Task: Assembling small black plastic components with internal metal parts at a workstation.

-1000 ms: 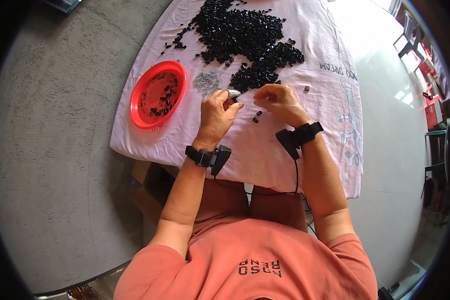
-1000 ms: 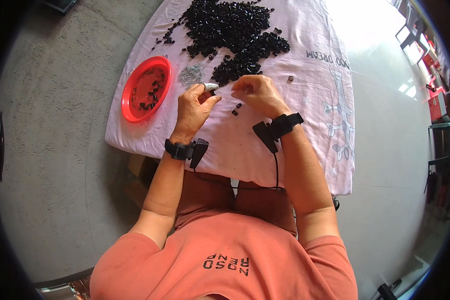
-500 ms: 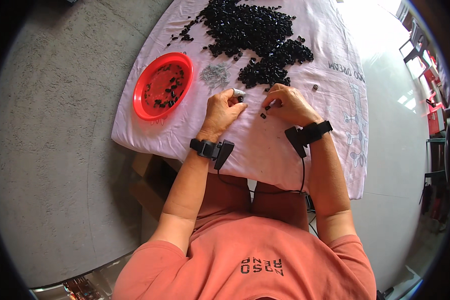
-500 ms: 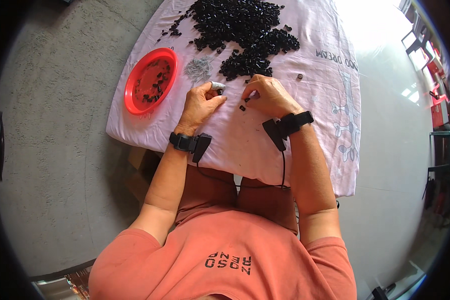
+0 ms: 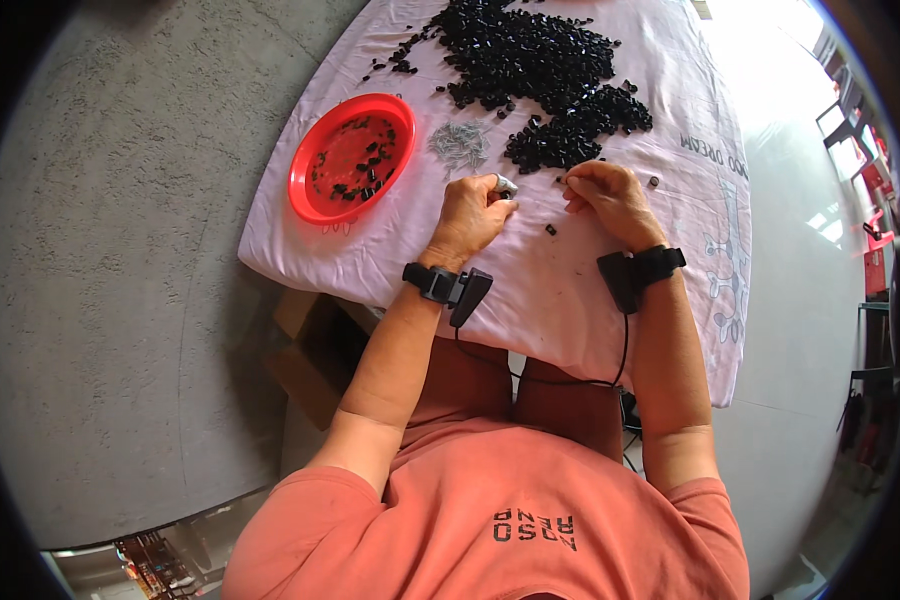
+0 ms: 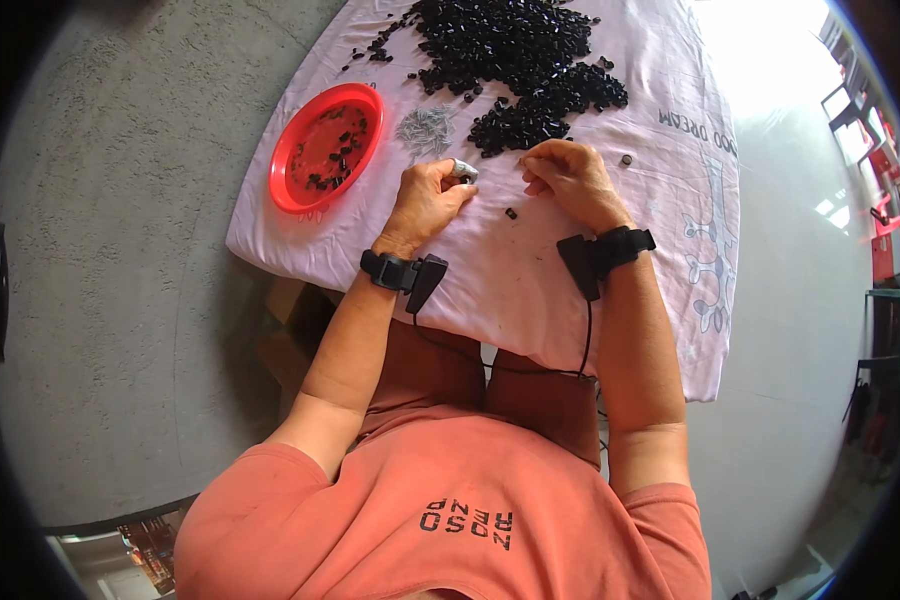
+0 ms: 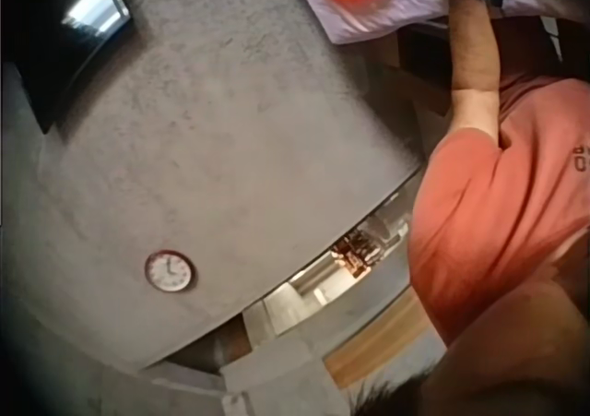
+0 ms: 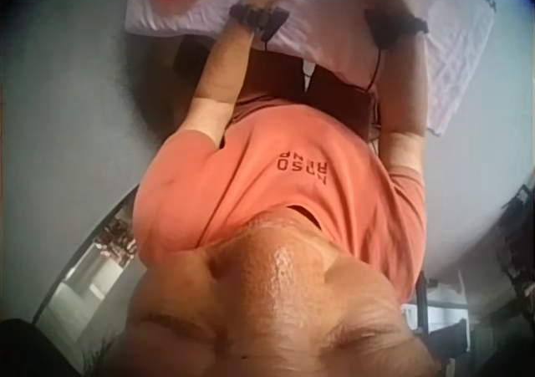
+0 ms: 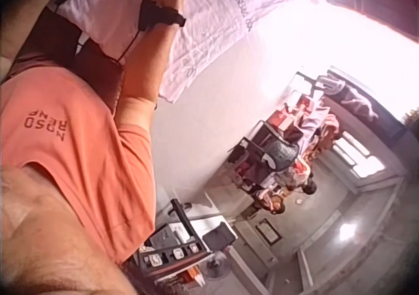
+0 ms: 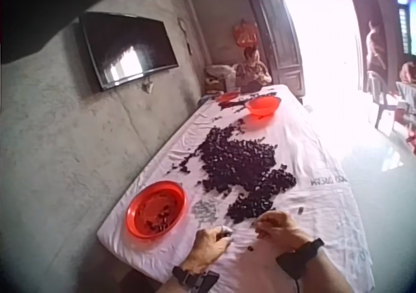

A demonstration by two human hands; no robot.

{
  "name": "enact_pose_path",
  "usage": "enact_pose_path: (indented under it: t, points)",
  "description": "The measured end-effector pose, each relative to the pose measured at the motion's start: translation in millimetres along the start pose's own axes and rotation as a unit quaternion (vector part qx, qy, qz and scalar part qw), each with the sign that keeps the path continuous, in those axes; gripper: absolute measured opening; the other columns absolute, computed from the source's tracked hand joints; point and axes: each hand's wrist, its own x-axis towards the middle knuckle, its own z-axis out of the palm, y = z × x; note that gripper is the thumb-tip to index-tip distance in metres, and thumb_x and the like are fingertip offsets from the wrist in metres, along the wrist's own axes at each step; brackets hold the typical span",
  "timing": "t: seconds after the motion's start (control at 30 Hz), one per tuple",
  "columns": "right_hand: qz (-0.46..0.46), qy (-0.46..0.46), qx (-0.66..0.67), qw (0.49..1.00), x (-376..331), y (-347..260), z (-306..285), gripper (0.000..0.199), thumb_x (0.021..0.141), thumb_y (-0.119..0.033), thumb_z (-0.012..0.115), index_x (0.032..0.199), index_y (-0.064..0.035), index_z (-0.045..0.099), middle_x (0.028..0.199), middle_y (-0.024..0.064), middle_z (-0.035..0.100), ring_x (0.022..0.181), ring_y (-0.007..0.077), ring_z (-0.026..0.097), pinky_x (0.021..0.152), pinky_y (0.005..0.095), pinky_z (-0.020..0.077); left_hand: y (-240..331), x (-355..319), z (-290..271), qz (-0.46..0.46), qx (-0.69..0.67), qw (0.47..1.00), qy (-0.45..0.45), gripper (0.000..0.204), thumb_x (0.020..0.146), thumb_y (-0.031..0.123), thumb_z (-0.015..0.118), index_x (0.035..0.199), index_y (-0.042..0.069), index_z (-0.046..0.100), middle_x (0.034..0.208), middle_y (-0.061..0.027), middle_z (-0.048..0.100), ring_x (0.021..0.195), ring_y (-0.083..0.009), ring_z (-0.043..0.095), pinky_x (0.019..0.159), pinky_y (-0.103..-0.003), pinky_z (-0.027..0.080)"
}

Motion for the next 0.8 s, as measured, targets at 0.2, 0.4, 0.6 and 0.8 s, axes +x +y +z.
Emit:
enact_pose_path:
  t: [0.2, 0.4, 0.6, 0.8]
  points:
    - [0.023, -0.002, 0.067, 0.998, -1.2, -0.7, -8.0, 0.018, 0.099, -0.012, 0.06, 0.113, -0.0028, 0.068, 0.088, 0.004, 0.071, 0.079, 0.0097, 0.068, 0.072, 0.023, 0.0557, -16.6, -3.2, -15.2, 0.035, -0.033, 0.998, 0.03, 0.019, 0.084, 0.007, 0.071, 0.101, -0.001, 0.07, 0.076, -0.0072, 0.069, 0.068, -0.0117, 0.062, 0.063, -0.029, 0.051]
    - [0.023, 0.012, 0.079, 0.997, -1.1, 4.5, -8.4, 0.018, 0.097, -0.006, 0.061, 0.111, -0.001, 0.069, 0.092, 0.0073, 0.073, 0.079, 0.0129, 0.07, 0.073, 0.0249, 0.0575, -48.7, -17.3, -81.2, 0.005, 0.071, 0.992, 0.108, 0.025, 0.088, 0.004, 0.067, 0.112, 0.0, 0.07, 0.083, -0.0022, 0.069, 0.075, -0.006, 0.06, 0.067, -0.026, 0.051]
    - [-0.008, 0.023, 0.088, 0.996, 2.8, 13.7, -7.8, 0.019, 0.097, -0.007, 0.062, 0.115, -0.0023, 0.069, 0.094, 0.0069, 0.073, 0.081, 0.0121, 0.07, 0.074, 0.0247, 0.0568, -84.0, -15.5, -134.3, -0.03, 0.138, 0.966, 0.216, 0.025, 0.084, 0.01, 0.07, 0.108, 0.002, 0.071, 0.072, -0.0071, 0.068, 0.064, -0.0185, 0.064, 0.066, -0.034, 0.052]
    - [-0.018, 0.068, 0.111, 0.991, 2.2, 10.9, -6.1, 0.017, 0.096, -0.01, 0.065, 0.112, -0.0043, 0.07, 0.093, 0.0059, 0.073, 0.078, 0.0119, 0.069, 0.073, 0.0241, 0.0564, -82.5, -20.3, -142.3, 0.005, 0.213, 0.932, 0.294, 0.019, 0.084, 0.013, 0.068, 0.098, 0.001, 0.07, 0.076, -0.0136, 0.07, 0.072, -0.0305, 0.069, 0.073, -0.042, 0.053]
